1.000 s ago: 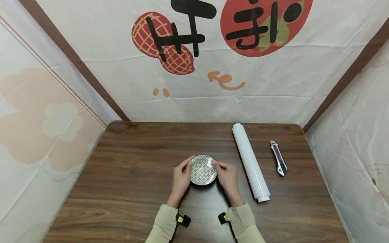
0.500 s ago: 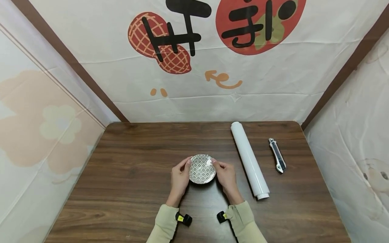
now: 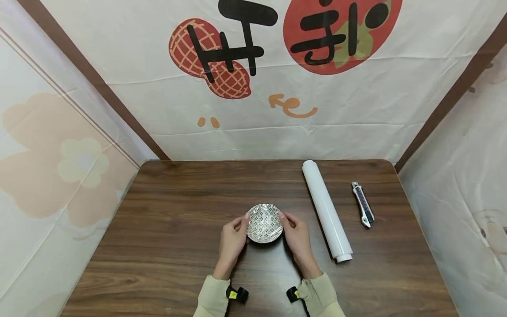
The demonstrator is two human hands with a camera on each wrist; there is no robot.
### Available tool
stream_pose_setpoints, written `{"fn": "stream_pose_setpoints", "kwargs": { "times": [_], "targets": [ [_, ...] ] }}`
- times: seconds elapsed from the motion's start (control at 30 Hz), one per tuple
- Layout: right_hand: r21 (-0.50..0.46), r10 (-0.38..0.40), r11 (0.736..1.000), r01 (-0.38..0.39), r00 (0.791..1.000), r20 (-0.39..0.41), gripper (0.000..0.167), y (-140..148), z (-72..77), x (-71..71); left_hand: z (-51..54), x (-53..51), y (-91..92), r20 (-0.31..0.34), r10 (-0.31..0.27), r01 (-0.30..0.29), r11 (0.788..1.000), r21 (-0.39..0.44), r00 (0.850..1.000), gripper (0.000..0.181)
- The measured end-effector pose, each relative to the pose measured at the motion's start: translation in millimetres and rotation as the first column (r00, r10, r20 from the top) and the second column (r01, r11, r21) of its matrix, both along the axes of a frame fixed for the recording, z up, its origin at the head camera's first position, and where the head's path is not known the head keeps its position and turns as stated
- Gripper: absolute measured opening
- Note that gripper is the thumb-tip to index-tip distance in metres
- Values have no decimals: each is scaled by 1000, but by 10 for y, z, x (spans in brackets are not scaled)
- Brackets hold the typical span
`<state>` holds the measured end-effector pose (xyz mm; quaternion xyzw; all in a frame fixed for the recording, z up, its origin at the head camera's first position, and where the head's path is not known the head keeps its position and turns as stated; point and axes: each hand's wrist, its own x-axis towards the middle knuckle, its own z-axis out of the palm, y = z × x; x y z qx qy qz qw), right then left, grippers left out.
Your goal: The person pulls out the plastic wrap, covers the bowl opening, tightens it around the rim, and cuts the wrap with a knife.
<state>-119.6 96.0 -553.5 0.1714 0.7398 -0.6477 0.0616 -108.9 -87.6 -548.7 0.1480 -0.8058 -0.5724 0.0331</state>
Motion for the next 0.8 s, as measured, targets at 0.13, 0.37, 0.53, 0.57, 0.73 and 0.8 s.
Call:
{"fn": "stream_pose_setpoints", "kwargs": {
  "times": [0.13, 0.37, 0.53, 0.57, 0.73, 0.8],
  "targets": [
    [-53, -9, 999, 8, 1000, -18, 46, -36, 4, 90, 31, 78, -26, 66, -68, 54, 978, 200, 996, 45],
    [-242, -47, 969, 46, 999, 2, 42, -89, -22, 86, 48, 60, -68, 81, -107, 60, 893, 445, 991, 45],
    [-270, -66, 961, 63, 998, -4, 42, -91, -15, 68, 49, 38, -103, 125, -123, 40, 851, 524, 985, 47],
    [-273, -68, 960, 63, 998, -8, 42, -93, -16, 67, 42, 33, -112, 127, -132, 45, 846, 531, 983, 48],
    [-281, -72, 958, 62, 997, -27, 41, -94, -27, 61, 3, 19, -147, 138, -161, 55, 821, 568, 977, 50],
    [-282, -68, 958, 57, 997, -29, 41, -91, -36, 55, -4, 20, -158, 134, -170, 63, 816, 575, 976, 49]
  ]
}}
